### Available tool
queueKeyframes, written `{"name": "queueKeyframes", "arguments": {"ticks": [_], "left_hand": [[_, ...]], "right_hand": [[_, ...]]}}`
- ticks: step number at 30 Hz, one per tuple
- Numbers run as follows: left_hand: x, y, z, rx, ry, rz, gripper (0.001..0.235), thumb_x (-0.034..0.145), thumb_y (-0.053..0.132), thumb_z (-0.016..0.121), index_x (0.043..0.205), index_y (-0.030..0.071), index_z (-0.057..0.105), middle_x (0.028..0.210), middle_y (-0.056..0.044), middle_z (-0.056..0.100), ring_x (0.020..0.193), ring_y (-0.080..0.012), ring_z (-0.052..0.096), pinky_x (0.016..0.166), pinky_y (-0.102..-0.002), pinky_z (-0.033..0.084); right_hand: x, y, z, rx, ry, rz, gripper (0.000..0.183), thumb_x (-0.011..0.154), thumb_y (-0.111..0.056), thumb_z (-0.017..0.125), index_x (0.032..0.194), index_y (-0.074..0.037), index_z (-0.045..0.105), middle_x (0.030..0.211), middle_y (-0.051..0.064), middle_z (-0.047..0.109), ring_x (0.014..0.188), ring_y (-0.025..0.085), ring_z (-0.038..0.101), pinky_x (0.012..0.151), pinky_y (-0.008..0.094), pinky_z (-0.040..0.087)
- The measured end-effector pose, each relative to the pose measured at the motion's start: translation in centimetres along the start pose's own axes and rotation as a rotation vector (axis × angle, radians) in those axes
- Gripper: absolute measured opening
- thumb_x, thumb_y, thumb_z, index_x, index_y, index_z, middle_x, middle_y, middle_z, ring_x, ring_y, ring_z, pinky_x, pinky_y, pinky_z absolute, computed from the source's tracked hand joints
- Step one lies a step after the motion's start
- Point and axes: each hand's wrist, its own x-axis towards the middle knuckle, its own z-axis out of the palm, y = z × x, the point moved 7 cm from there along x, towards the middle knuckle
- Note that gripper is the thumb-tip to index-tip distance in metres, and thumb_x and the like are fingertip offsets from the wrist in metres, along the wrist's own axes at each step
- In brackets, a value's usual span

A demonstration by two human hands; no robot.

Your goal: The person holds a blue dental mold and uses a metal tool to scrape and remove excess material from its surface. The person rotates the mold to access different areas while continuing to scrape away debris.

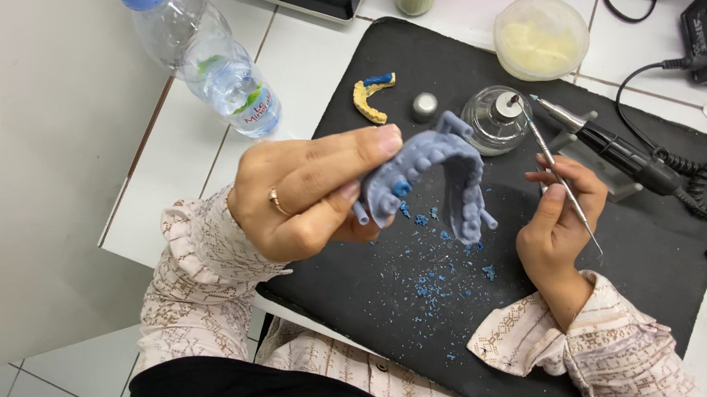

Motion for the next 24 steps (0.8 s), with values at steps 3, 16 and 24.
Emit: {"name": "queueKeyframes", "arguments": {"ticks": [3, 16, 24], "left_hand": [[0.4, 0.4, 0.1, 0.007, 0.067, 0.091, 0.035, 0.098, 0.000, 0.076, 0.102, -0.001, 0.041, 0.123, -0.032, 0.061, 0.105, -0.0374, 0.075, 0.075, -0.034, 0.072], [-0.5, 1.2, -0.2, -0.093, 0.001, 0.138, 0.040, 0.101, 0.005, 0.078, 0.093, 0.003, 0.039, 0.127, -0.031, 0.060, 0.110, -0.0367, 0.074, 0.085, -0.040, 0.071], [-0.4, 1.4, -0.4, -0.116, 0.041, 0.199, 0.038, 0.092, -0.010, 0.074, 0.087, 0.003, 0.038, 0.124, -0.033, 0.061, 0.107, -0.0387, 0.075, 0.085, -0.043, 0.071]], "right_hand": [[0.4, -0.4, 0.2, -0.008, -0.004, 0.014, 0.022, 0.117, -0.006, 0.039, 0.138, 0.001, 0.039, 0.139, 0.019, 0.053, 0.126, 0.022, 0.061, 0.103, 0.034, 0.058], [2.3, -3.1, 1.3, -0.036, 0.002, 0.040, 0.022, 0.118, -0.010, 0.040, 0.137, 0.001, 0.039, 0.139, 0.021, 0.058, 0.120, 0.020, 0.064, 0.102, 0.029, 0.056], [2.4, -2.9, 1.2, -0.040, 0.003, 0.071, 0.023, 0.118, -0.010, 0.040, 0.137, 0.002, 0.040, 0.138, 0.021, 0.060, 0.117, 0.020, 0.065, 0.100, 0.028, 0.056]]}}
